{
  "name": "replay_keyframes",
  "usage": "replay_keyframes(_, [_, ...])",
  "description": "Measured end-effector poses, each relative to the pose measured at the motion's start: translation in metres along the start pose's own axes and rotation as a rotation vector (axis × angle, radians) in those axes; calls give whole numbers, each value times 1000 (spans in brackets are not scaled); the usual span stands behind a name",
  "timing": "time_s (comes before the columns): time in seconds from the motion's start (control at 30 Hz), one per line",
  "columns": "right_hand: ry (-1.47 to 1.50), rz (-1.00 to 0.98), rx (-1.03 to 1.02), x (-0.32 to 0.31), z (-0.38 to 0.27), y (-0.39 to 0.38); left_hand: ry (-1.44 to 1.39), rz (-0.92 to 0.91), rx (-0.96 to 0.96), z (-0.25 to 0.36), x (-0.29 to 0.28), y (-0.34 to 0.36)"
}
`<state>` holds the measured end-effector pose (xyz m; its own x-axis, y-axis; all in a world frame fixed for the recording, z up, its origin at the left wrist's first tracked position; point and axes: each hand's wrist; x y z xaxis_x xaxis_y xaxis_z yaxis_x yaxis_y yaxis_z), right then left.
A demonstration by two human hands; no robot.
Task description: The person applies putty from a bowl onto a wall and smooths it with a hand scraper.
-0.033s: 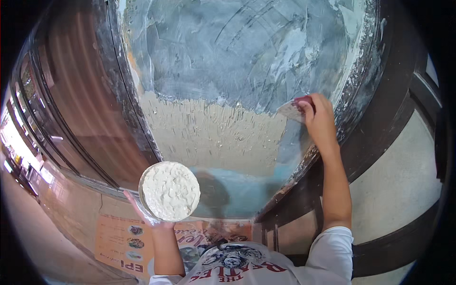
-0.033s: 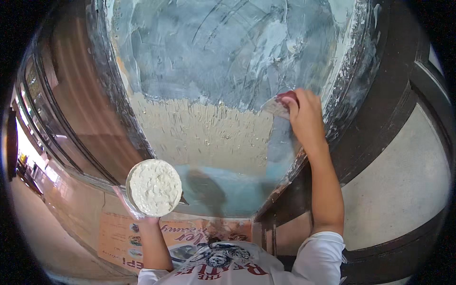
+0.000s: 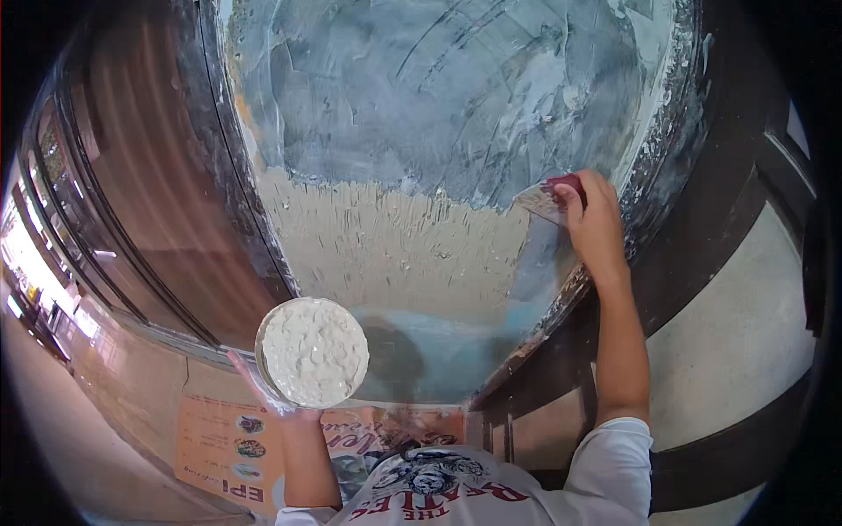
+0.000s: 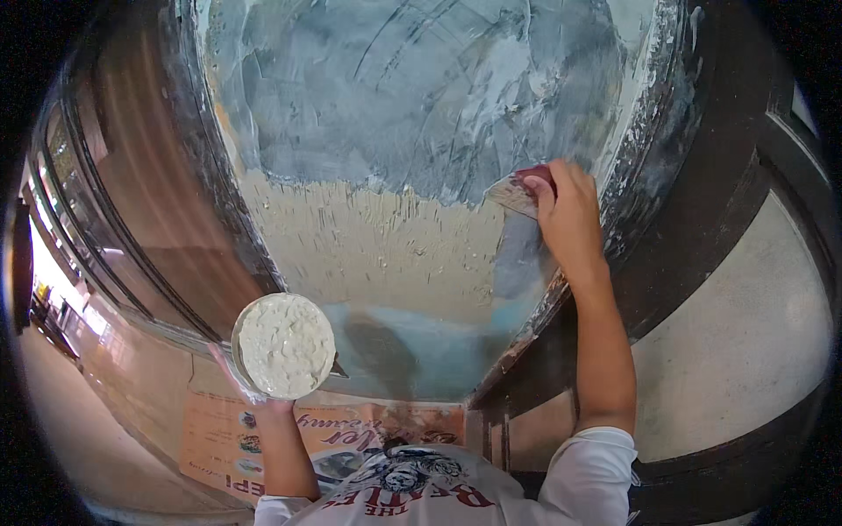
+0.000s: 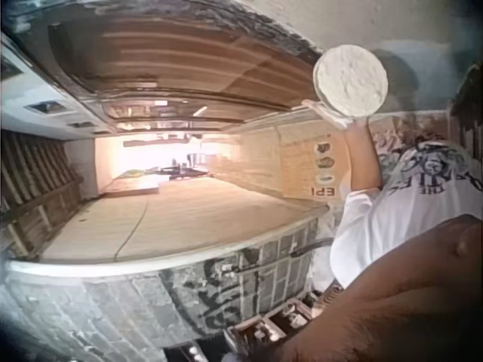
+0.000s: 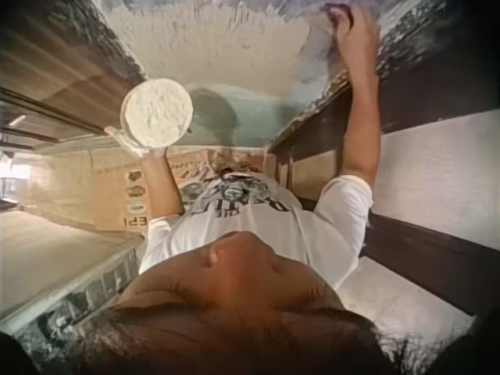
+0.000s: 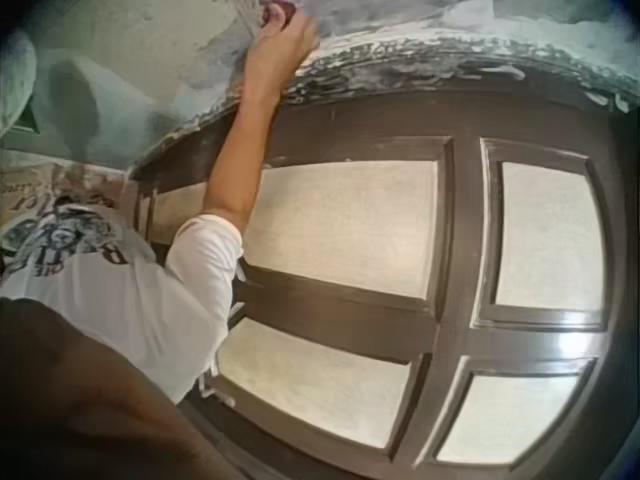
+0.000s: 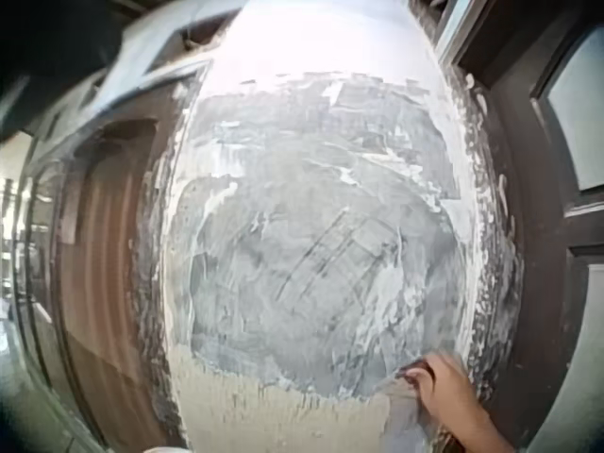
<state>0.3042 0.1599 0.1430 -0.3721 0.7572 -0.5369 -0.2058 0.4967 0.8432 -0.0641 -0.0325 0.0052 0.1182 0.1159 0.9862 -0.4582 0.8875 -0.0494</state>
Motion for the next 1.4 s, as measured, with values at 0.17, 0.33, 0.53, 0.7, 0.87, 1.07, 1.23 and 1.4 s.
replay_keyframes(0.17, [16, -44, -4, -2, -4, -12, -15, -36, 8, 0, -8, -3])
replay_keyframes(0.33, [-35, -23, 15, 1, -3, -2, 13, -11, 41, 0, -18, -2])
replay_keyframes(0.53, [53, -57, 68, -9, -7, -5, -16, 9, 40, 2, -23, -8])
replay_keyframes(0.7, [-5, -73, -17, 4, -8, -7, -47, -27, 52, -3, -17, -14])
replay_keyframes(0.87, [51, -40, 123, -14, -12, 9, -63, -56, 10, -5, -29, -11])
replay_keyframes(1.07, [15, -104, 20, 3, -8, -17, -34, -63, 18, -3, -31, -8])
replay_keyframes(1.23, [44, -1, 126, -5, -6, 4, -82, -74, -11, -3, -23, -6])
replay_keyframes(1.4, [83, -104, 76, -7, -10, -16, -51, -78, -5, -4, -25, -6])
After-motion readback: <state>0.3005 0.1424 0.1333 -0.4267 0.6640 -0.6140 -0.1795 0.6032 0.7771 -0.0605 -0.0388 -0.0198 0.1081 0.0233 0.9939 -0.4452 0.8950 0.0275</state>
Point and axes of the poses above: each hand's wrist, its own y-axis towards the middle knuckle, its own x-axis out of the palm, z = x × y, and after that the axes turned 9 degrees about -y, right-handed
